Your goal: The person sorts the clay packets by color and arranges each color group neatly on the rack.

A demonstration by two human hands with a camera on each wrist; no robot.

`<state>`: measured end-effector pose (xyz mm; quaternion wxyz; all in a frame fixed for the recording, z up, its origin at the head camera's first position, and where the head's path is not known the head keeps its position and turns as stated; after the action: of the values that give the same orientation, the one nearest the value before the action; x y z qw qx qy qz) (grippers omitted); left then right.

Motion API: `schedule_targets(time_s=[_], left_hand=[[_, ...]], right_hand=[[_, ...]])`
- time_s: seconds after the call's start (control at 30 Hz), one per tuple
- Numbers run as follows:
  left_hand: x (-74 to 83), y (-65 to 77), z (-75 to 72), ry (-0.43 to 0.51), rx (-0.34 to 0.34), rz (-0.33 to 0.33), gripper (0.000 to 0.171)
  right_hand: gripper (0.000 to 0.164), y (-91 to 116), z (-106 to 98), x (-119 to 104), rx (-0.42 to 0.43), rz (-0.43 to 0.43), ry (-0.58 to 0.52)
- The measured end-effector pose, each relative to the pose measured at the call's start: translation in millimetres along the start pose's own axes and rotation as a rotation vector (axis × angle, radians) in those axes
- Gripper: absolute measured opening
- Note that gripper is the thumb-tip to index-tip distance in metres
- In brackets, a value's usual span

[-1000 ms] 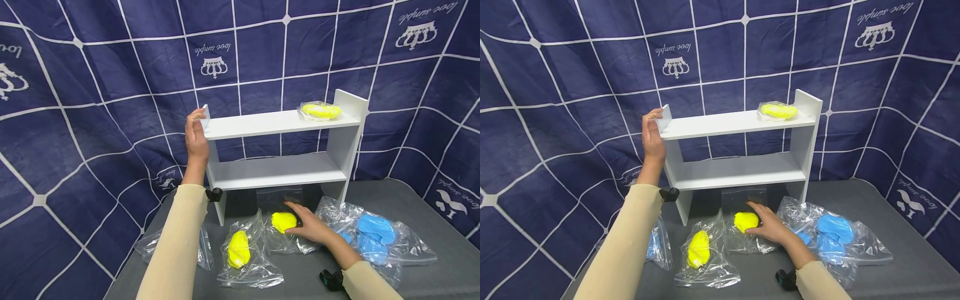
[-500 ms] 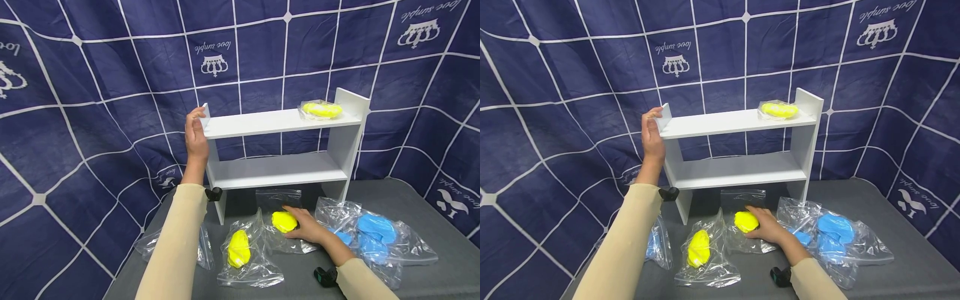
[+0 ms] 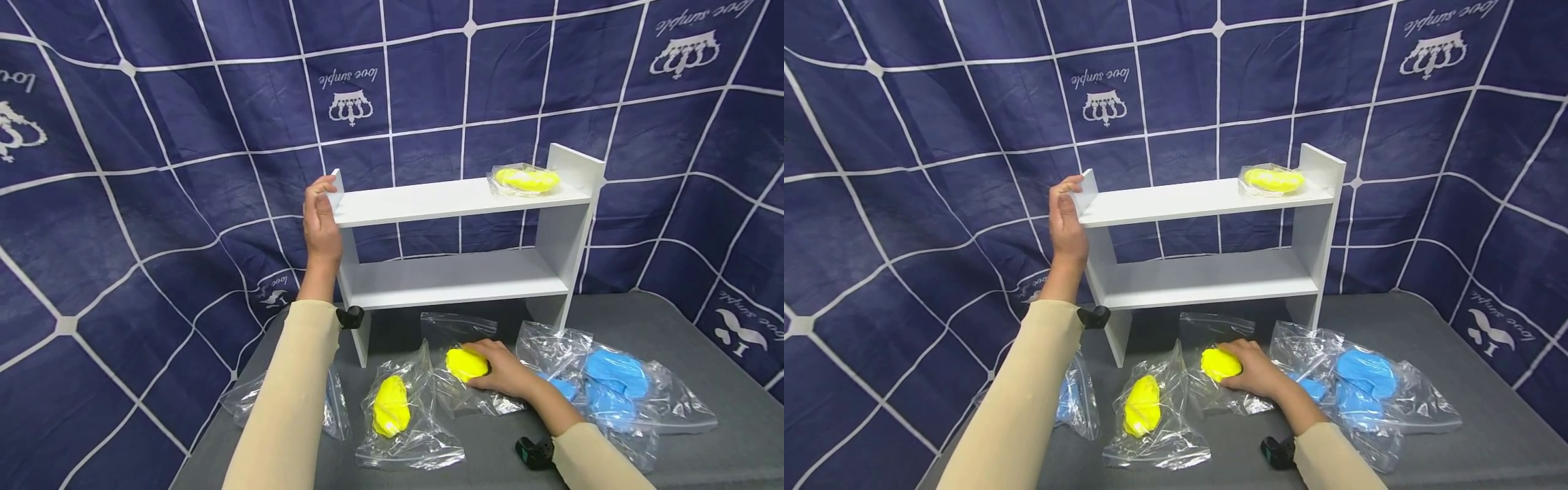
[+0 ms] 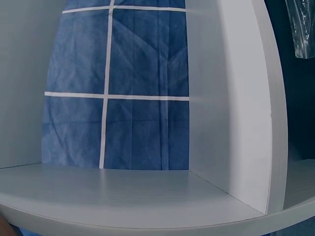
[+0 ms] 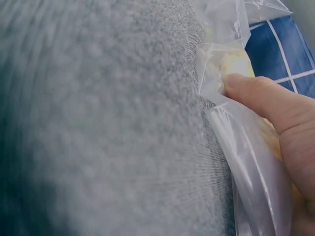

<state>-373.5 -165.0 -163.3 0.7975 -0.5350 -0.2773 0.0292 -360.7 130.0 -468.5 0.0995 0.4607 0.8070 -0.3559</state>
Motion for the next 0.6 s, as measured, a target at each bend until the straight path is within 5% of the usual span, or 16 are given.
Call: schedule_targets(time_s=[0.3, 0.6], left_hand=[[-30.9, -0.4, 1.6, -0.026, 0.003, 0.003, 0.025], [-34.4, -1.7, 0.2, -0.041, 0.010, 0.014, 0.024]], right_hand=[[0.066, 1.2, -11.9, -8.8, 0.063, -0.022, -0.021], [0.063, -1.5, -38.8, -30.3, 0.160, -0.088, -0.027]])
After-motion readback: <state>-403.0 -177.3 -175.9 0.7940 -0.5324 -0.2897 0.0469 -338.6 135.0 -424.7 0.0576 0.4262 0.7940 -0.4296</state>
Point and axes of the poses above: each hand's wrist, its own y-axis away from the middle knuckle, its own z-axis out of the palm, x = y × z, the point moved 7 cm from there along -y, towards the middle knuckle, and after that the axes turned 14 degrees about x, right-handed, at the moved point
